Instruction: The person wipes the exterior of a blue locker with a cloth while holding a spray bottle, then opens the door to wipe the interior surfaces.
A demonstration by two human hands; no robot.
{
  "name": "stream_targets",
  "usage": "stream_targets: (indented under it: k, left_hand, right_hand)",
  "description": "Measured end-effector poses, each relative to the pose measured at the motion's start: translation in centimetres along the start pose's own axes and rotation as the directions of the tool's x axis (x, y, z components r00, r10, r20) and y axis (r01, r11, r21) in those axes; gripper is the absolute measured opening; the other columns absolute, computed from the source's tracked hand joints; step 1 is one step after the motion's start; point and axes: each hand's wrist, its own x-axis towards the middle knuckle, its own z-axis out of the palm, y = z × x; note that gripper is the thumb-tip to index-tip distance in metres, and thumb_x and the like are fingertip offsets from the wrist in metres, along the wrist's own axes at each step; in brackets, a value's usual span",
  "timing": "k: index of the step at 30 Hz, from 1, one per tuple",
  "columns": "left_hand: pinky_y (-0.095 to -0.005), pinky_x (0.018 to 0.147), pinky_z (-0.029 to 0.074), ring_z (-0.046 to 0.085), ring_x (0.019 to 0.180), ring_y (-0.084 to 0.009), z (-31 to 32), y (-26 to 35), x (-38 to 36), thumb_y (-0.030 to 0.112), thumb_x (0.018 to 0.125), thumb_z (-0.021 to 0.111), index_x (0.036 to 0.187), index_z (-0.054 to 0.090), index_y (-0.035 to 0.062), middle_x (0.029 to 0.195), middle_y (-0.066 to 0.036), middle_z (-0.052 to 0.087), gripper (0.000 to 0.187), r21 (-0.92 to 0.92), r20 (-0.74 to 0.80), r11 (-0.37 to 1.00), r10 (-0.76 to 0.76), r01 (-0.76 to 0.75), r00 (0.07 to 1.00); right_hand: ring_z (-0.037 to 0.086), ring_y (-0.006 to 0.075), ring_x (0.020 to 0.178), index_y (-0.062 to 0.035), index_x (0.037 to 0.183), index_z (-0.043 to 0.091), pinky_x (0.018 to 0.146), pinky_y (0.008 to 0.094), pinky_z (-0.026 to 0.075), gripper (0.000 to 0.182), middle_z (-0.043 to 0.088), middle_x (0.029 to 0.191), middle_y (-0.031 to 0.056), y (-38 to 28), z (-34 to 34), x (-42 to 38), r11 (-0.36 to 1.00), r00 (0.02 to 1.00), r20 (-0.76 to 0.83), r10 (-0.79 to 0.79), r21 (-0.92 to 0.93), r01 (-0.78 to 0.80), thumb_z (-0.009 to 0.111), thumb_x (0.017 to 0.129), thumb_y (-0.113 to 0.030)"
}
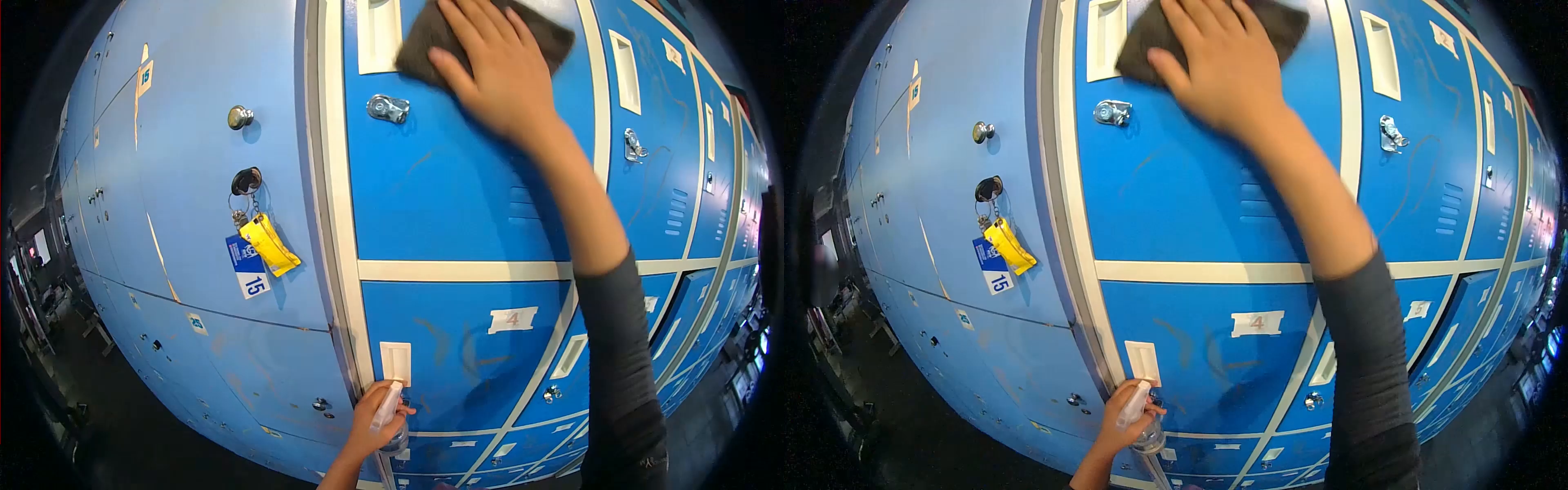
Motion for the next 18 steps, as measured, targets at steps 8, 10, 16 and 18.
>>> stream_targets:
  k: [8,10,16,18]
  left_hand:
    - [-0.0306,0.072,0.056,0.068,0.085,-0.0225,-1.1,1.0,0.7,-0.005,0.074,0.059,0.108,0.056,-0.0089,0.114,-0.016,0.052,0.034,0.051,0.088,0.996,0.073,-0.077,0.993]
    - [-0.0303,0.072,0.056,0.068,0.084,-0.0215,-1.1,0.8,0.8,-0.004,0.074,0.06,0.105,0.057,-0.0083,0.114,-0.016,0.052,0.032,0.066,0.092,0.993,0.092,-0.098,0.991]
    - [-0.0289,0.071,0.056,0.068,0.079,-0.0213,-0.6,0.4,0.3,-0.003,0.073,0.061,0.101,0.058,-0.0061,0.115,-0.014,0.052,0.028,0.124,0.054,0.992,0.017,-0.023,0.998]
    - [-0.0291,0.07,0.057,0.068,0.078,-0.0217,-0.6,0.3,0.3,-0.003,0.073,0.061,0.1,0.058,-0.0062,0.115,-0.015,0.053,0.027,0.072,0.039,0.997,-0.006,0.003,0.999]
  right_hand:
    - [0.032,0.0214,0.139,-0.0142,0.143,0.04,0.114,0.0431,0.018,0.068,0.038,0.149,0.0051,-12.6,-8.2,-17.4,0.974,0.841,0.529,-0.113,0.224,-0.01,0.055,0.085,-0.045]
    - [0.034,0.0208,0.139,-0.0166,0.142,0.042,0.114,0.0436,0.017,0.066,0.039,0.149,0.0038,-13.0,-8.4,-17.8,0.97,0.824,0.536,-0.185,0.232,0.067,0.054,0.085,-0.047]
    - [0.033,0.0267,0.138,-0.016,0.141,0.044,0.113,0.0484,0.022,0.068,0.037,0.15,0.0076,-5.7,-5.6,-9.8,0.992,0.943,0.333,0.028,0.11,-0.068,0.061,0.08,-0.04]
    - [0.037,0.0275,0.136,-0.0148,0.139,0.045,0.111,0.0484,0.025,0.061,0.041,0.147,0.0094,-1.8,-3.7,-6.1,0.999,0.989,0.137,0.051,-0.005,-0.051,0.058,0.085,-0.038]
